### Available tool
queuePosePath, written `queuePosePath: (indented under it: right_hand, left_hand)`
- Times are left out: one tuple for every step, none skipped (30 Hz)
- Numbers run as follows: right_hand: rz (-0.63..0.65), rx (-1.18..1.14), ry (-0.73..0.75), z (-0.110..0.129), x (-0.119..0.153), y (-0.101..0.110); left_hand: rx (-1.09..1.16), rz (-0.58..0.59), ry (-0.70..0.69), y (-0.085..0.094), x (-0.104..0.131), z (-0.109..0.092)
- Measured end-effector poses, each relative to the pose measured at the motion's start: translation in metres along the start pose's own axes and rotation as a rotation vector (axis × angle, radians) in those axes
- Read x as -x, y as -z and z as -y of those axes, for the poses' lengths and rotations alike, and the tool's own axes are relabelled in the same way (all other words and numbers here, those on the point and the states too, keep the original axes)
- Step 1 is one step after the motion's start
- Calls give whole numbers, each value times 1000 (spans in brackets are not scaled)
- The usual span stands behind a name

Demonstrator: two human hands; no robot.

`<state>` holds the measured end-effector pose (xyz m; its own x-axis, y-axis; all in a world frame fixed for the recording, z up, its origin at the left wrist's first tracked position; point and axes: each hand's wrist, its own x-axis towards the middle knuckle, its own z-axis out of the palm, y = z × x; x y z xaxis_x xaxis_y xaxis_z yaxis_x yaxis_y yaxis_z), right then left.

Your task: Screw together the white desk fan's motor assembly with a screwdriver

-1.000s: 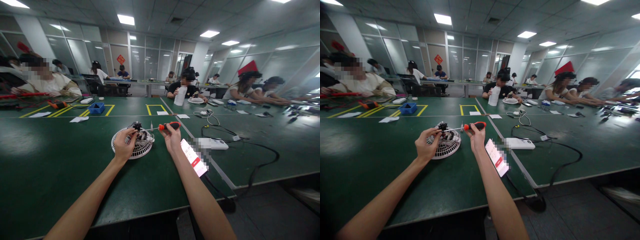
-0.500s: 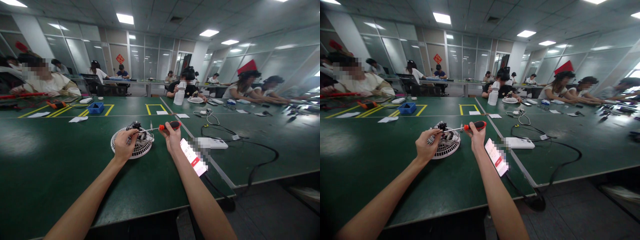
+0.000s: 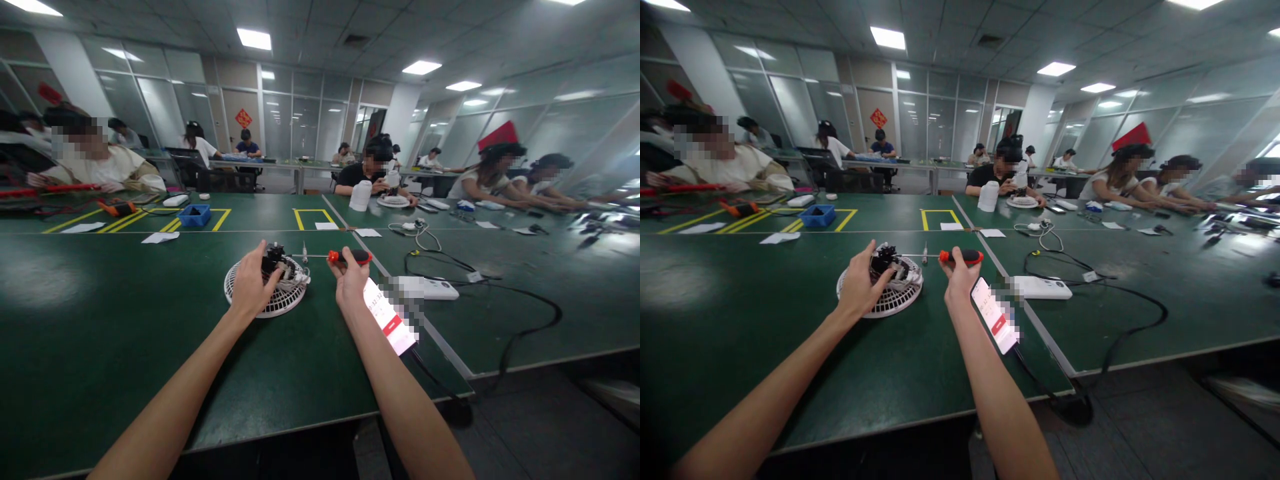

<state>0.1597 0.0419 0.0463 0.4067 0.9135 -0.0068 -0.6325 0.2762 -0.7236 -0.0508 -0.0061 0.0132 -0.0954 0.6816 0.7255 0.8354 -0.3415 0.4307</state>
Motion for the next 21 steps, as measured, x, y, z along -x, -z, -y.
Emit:
queuePosePath:
  right_hand:
    - [-20,5,0,0,-1,1]
    - [-39,12,-3,1,-1,1]
    - [-57,20,-8,1,-2,2]
    - [-71,28,-15,0,-2,2]
    - [-81,36,-23,0,-2,3]
    - [-91,43,-32,0,-2,3]
    - [-100,49,-39,0,-2,3]
    - [-108,54,-44,-1,-2,2]
    - [-113,58,-47,-1,-1,2]
    - [-116,61,-49,-1,-1,2]
    - [-116,63,-51,-1,0,1]
    - [-113,64,-53,-1,1,1]
    - [-107,64,-57,-1,1,1]
    - [-104,62,-62,-2,2,1]
    - [-104,59,-68,-2,2,1]
    - [-106,56,-73,-3,2,1]
    - [-108,52,-76,-4,2,1]
    - [-109,50,-78,-5,2,2]
    - [-108,49,-79,-6,2,2]
    - [-105,48,-79,-7,2,2]
    - [-101,47,-77,-8,2,2]
  left_hand:
    - [-18,-15,27,1,0,-2]
    - [-39,-30,52,3,-1,-4]
    - [-62,-39,72,5,-1,-6]
    - [-84,-41,84,6,-1,-8]
    - [-105,-41,90,8,-2,-10]
    - [-121,-41,93,9,-2,-11]
    - [-134,-44,94,9,-1,-12]
    - [-143,-48,92,9,-1,-12]
    - [-150,-53,90,9,-1,-11]
    - [-156,-60,87,9,-1,-11]
    - [-161,-67,83,9,0,-10]
    - [-165,-77,80,8,0,-9]
    - [-166,-91,78,8,0,-8]
    - [-165,-105,75,7,1,-7]
    - [-160,-119,73,7,1,-7]
    - [-153,-129,70,7,0,-6]
    - [-147,-135,70,7,0,-6]
    - [-142,-137,70,7,0,-6]
    - [-140,-135,72,7,0,-6]
    - [-138,-133,76,7,0,-6]
    - [-136,-133,79,7,-1,-7]
